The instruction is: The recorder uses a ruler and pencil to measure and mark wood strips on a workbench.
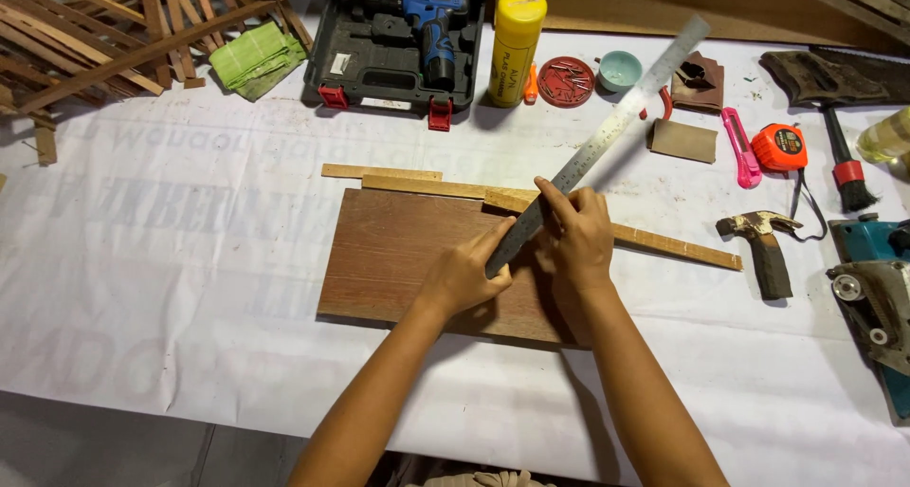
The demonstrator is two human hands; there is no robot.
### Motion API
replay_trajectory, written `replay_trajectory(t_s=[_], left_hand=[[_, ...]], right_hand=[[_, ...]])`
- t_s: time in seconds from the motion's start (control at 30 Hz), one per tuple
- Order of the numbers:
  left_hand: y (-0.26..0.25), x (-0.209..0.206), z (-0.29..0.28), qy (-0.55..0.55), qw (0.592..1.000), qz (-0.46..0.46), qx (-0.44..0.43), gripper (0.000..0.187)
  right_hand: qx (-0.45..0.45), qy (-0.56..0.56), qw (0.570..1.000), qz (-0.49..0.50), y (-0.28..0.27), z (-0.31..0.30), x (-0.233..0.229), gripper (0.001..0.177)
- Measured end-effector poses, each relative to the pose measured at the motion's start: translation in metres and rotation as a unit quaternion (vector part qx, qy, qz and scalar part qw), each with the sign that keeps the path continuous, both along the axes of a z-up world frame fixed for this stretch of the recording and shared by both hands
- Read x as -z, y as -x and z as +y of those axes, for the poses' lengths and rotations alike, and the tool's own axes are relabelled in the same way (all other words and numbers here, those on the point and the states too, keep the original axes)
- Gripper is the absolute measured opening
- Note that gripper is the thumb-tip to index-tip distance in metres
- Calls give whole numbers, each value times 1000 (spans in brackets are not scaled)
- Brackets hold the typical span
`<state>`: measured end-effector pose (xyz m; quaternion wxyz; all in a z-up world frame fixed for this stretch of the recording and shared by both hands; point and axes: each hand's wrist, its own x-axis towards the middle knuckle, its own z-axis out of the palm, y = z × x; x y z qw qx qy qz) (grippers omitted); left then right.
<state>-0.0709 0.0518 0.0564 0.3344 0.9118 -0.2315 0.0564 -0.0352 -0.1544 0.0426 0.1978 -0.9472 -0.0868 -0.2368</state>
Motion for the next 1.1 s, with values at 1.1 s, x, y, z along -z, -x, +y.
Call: replay_trajectory(t_s=[1.1], left_hand=[[-187, 18, 176, -25, 996, -77, 25, 44]], right_hand=[[-210, -73, 969, 110, -145, 132, -31, 34]])
